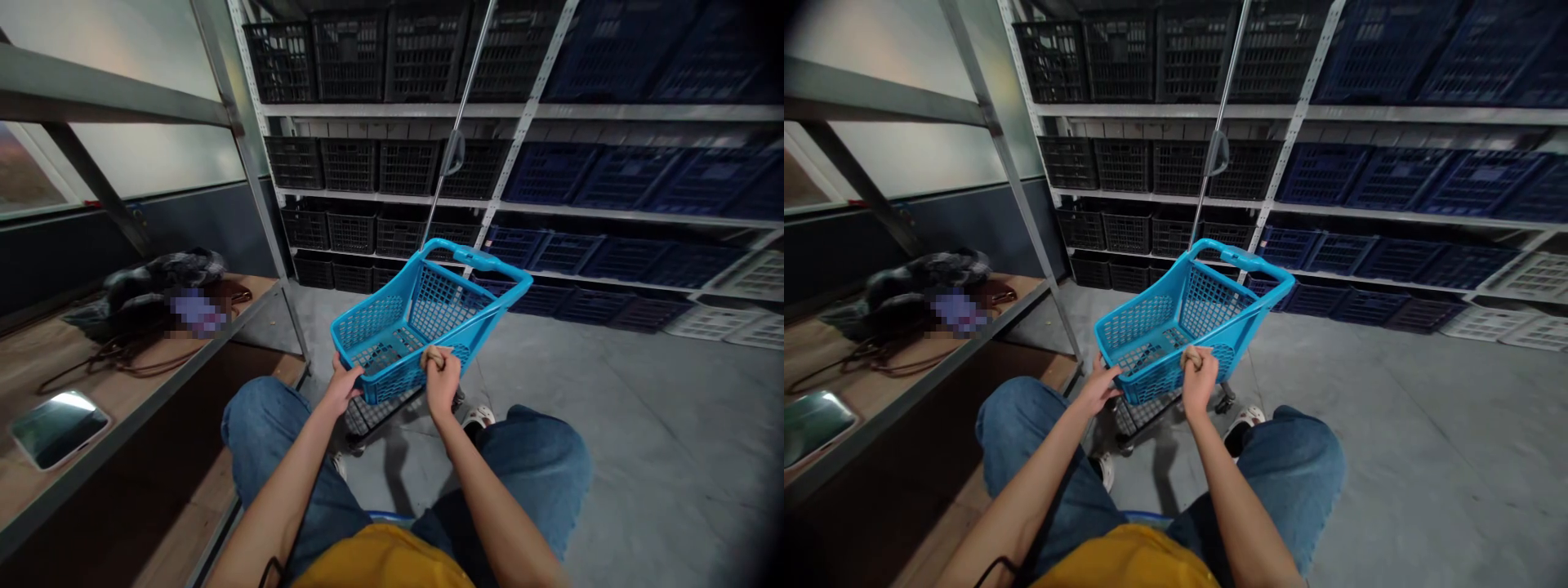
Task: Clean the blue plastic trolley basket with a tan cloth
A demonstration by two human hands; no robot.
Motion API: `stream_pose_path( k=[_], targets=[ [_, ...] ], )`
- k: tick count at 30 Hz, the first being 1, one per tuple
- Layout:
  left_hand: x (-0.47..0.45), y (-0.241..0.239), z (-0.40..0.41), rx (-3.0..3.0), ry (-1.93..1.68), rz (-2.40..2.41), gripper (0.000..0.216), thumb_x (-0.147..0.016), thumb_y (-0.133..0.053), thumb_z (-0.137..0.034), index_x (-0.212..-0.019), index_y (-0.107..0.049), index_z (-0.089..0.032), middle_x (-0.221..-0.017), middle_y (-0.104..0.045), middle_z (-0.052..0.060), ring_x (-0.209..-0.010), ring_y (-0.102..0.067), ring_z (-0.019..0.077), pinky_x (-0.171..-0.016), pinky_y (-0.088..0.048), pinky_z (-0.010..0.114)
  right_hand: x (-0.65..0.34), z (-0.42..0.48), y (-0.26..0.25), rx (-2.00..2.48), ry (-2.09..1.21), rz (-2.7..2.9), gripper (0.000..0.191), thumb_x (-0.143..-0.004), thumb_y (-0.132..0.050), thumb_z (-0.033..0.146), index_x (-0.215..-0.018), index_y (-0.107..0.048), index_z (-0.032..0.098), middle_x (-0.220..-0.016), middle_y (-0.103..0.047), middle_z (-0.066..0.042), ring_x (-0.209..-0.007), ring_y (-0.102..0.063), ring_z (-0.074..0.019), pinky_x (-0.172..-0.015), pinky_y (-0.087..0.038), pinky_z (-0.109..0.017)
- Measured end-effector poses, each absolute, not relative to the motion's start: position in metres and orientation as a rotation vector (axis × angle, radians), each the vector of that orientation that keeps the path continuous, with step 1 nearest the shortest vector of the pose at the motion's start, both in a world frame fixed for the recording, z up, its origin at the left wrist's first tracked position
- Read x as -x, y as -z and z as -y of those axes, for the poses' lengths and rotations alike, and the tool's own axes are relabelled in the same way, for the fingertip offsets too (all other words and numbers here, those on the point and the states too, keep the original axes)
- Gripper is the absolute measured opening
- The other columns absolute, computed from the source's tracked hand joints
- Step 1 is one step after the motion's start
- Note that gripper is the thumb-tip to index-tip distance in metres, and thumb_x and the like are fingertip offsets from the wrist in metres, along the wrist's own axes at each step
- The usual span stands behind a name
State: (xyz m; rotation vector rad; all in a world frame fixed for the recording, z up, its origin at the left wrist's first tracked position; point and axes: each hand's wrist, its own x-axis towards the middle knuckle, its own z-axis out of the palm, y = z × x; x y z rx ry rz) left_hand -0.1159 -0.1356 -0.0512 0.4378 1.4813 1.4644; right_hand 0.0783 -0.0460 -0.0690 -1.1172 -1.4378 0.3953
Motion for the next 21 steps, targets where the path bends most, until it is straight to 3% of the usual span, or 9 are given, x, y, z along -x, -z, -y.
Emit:
stream_pose_path(
  k=[7,14,21],
  targets=[
    [0.117,0.051,0.137,-0.473,-1.477,-1.507,0.091,-0.073,-0.067,-0.022,-0.148,-0.016,-0.034,-0.121,-0.062,0.009,-0.084,-0.064,0.0168,-0.059,-0.052,0.024,-0.043,0.099,0.076,0.684,-0.35,2.045,0.036,-0.086,-0.047,0.015,-0.118,-0.062,0.024,-0.114,-0.058,-0.009,-0.106,-0.051,-0.0234,-0.092,-0.044,-0.04],
    [0.114,0.042,0.138,-0.425,-1.464,-1.499,0.096,-0.07,-0.07,-0.021,-0.146,-0.015,-0.038,-0.128,-0.058,0.008,-0.087,-0.065,0.0172,-0.062,-0.054,0.026,-0.105,0.009,0.035,1.034,-0.136,1.783,0.028,-0.085,-0.043,0.012,-0.101,-0.065,0.016,-0.103,-0.058,-0.012,-0.096,-0.051,-0.0244,-0.09,-0.042,-0.045],
    [0.114,0.049,0.137,-0.451,-1.482,-1.513,0.09,-0.071,-0.069,-0.021,-0.144,-0.02,-0.038,-0.115,-0.064,0.005,-0.078,-0.063,0.0138,-0.056,-0.05,0.021,-0.03,0.099,0.056,0.671,-0.162,2.25,0.026,-0.086,-0.048,0.008,-0.107,-0.061,0.018,-0.109,-0.06,-0.01,-0.108,-0.048,-0.0251,-0.097,-0.04,-0.044]
  ],
)
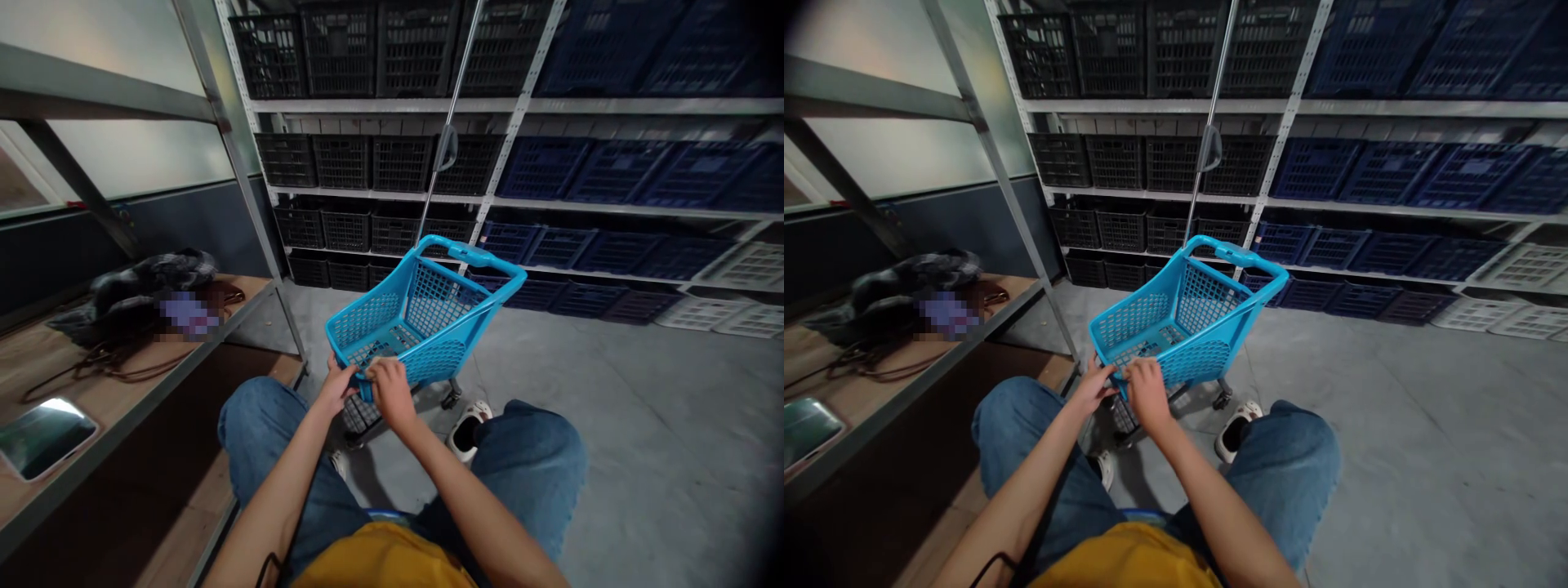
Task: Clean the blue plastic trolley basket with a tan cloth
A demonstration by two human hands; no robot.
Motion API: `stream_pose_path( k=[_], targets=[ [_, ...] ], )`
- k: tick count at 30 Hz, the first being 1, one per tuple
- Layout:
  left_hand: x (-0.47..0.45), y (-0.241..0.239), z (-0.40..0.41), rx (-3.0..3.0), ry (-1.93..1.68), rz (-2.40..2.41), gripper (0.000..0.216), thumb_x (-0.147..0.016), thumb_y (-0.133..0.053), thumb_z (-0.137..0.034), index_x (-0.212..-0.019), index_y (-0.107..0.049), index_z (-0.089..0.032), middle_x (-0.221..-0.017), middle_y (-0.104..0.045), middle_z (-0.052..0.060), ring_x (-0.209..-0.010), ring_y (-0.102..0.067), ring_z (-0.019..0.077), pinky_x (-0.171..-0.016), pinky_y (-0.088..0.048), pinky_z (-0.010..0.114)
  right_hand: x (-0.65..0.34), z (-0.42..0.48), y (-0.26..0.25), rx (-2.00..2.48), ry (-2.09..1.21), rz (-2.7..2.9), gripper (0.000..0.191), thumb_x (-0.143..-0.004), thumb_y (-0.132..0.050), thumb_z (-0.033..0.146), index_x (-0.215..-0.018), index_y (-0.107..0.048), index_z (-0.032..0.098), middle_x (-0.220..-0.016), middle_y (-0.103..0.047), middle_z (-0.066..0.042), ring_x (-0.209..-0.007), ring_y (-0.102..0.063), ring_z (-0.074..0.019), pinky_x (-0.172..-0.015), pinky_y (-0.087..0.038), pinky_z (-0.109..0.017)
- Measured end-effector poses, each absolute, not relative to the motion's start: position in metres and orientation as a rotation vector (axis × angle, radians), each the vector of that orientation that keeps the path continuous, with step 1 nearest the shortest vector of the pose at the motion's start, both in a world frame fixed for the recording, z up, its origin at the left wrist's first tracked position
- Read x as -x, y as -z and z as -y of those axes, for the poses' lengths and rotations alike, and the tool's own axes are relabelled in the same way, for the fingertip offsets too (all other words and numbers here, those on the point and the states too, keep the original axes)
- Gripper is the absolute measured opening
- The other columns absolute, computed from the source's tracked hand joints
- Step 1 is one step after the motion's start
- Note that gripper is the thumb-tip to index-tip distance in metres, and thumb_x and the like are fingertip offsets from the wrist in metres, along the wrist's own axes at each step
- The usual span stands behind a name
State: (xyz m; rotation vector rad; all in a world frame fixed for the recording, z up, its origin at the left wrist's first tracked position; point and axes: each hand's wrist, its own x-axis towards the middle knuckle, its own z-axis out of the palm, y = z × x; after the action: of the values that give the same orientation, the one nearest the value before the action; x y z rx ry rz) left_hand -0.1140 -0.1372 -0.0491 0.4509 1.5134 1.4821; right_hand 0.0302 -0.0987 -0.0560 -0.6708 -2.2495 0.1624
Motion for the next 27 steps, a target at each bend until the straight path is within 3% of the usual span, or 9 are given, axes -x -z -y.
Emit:
stream_pose_path(
  k=[5,10,17,24,27],
  targets=[
    [0.122,0.046,0.139,-0.443,-1.491,-1.512,0.087,-0.07,-0.069,-0.021,-0.142,-0.024,-0.038,-0.113,-0.064,0.004,-0.08,-0.064,0.0143,-0.056,-0.05,0.02,-0.049,0.085,0.063,0.473,-0.114,2.372,0.026,-0.089,-0.048,0.012,-0.11,-0.061,0.022,-0.112,-0.061,-0.009,-0.106,-0.05,-0.0234,-0.094,-0.041,-0.04],
    [0.122,0.042,0.138,-0.423,-1.481,-1.521,0.091,-0.069,-0.07,-0.021,-0.144,-0.021,-0.036,-0.122,-0.061,0.007,-0.089,-0.065,0.0175,-0.061,-0.053,0.024,-0.102,0.019,0.062,0.997,-0.204,1.863,0.02,-0.084,-0.045,0.011,-0.096,-0.059,0.019,-0.098,-0.06,-0.01,-0.095,-0.05,-0.0246,-0.087,-0.041,-0.042],
    [0.123,0.057,0.135,-0.441,-1.476,-1.544,0.086,-0.072,-0.068,-0.025,-0.143,-0.022,-0.04,-0.125,-0.061,0.005,-0.094,-0.065,0.018,-0.065,-0.052,0.025,-0.033,0.106,0.122,0.855,-0.518,1.877,0.025,-0.076,-0.044,0.007,-0.094,-0.055,0.021,-0.097,-0.055,-0.007,-0.097,-0.049,-0.0225,-0.087,-0.043,-0.039],
    [0.127,0.049,0.131,-0.421,-1.438,-1.527,0.092,-0.071,-0.071,-0.027,-0.145,-0.018,-0.04,-0.126,-0.061,0.006,-0.093,-0.065,0.0198,-0.064,-0.052,0.027,-0.038,0.095,0.089,0.791,-0.543,1.936,0.027,-0.081,-0.048,0.01,-0.103,-0.059,0.022,-0.107,-0.055,-0.008,-0.105,-0.049,-0.0234,-0.094,-0.043,-0.04],
    [0.126,0.049,0.13,-0.433,-1.45,-1.52,0.097,-0.068,-0.076,-0.028,-0.145,-0.019,-0.041,-0.132,-0.058,0.006,-0.1,-0.064,0.0222,-0.066,-0.052,0.028,-0.042,0.089,0.107,0.786,-0.523,1.972,0.03,-0.08,-0.049,0.009,-0.105,-0.06,0.022,-0.108,-0.056,-0.009,-0.105,-0.051,-0.0234,-0.093,-0.045,-0.04]
  ],
)
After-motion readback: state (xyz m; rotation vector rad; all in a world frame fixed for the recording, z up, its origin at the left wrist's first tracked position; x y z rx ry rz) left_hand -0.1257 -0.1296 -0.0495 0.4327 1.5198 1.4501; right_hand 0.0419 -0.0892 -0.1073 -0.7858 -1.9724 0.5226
